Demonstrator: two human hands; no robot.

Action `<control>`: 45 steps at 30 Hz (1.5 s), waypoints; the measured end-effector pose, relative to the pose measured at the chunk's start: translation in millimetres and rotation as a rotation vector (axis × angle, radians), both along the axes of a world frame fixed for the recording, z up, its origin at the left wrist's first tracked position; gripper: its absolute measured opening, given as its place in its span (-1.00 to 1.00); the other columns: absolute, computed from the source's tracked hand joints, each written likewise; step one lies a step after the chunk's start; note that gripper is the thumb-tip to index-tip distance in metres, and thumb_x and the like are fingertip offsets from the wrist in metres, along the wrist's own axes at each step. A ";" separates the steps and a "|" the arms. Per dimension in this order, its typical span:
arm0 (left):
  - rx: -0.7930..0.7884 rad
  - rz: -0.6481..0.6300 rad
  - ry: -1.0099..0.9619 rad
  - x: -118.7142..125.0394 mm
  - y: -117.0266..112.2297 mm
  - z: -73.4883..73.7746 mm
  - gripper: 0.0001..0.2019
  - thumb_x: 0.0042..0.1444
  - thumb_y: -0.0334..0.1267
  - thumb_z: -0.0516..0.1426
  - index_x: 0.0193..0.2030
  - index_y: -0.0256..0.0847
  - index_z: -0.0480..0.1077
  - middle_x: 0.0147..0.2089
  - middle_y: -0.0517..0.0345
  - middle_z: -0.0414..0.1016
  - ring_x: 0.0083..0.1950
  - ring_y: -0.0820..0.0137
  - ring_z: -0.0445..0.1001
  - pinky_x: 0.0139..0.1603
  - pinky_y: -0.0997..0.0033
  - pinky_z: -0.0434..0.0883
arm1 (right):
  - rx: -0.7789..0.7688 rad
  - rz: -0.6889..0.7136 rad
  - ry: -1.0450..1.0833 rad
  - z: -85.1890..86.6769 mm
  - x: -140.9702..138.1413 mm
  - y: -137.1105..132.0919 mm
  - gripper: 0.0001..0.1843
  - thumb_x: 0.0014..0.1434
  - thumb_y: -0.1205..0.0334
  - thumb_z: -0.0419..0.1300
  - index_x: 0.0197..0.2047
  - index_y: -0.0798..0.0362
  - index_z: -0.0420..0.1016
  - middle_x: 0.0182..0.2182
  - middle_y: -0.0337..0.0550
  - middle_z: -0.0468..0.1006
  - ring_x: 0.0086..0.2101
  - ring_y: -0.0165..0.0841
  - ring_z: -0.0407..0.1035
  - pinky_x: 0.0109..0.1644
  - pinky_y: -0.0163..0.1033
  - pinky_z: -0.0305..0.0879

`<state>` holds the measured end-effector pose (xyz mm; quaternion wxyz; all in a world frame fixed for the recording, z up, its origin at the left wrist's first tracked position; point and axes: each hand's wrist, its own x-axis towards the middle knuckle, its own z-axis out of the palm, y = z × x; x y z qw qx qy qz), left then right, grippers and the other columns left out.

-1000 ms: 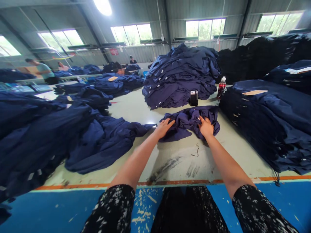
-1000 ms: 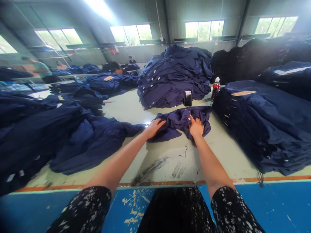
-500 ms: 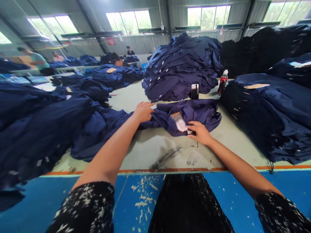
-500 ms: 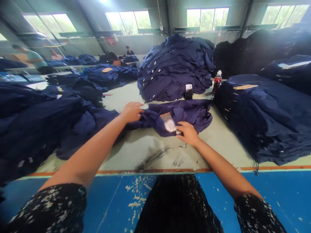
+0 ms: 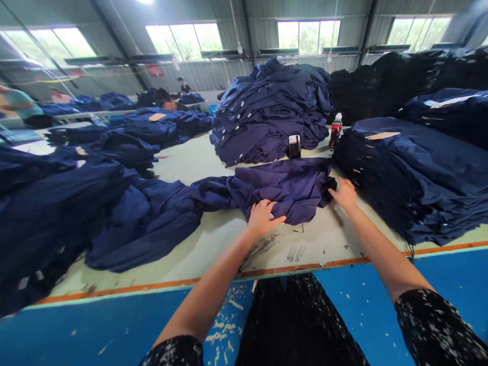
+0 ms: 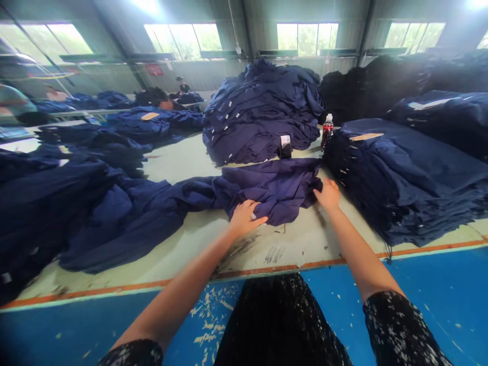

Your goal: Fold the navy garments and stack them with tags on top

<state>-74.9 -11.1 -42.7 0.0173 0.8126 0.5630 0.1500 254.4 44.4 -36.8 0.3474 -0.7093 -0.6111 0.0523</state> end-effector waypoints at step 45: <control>0.151 0.649 0.088 -129.1 33.0 60.4 -0.19 0.09 -0.10 0.26 0.47 -0.13 0.13 0.55 -0.23 -0.03 0.53 -0.17 -0.04 0.42 -0.25 0.10 | -0.290 0.949 -0.524 -25.8 -9.3 -11.7 0.07 -0.07 0.35 0.25 0.52 -0.19 0.06 0.50 -0.07 -0.03 0.46 0.05 -0.18 0.44 0.38 -0.23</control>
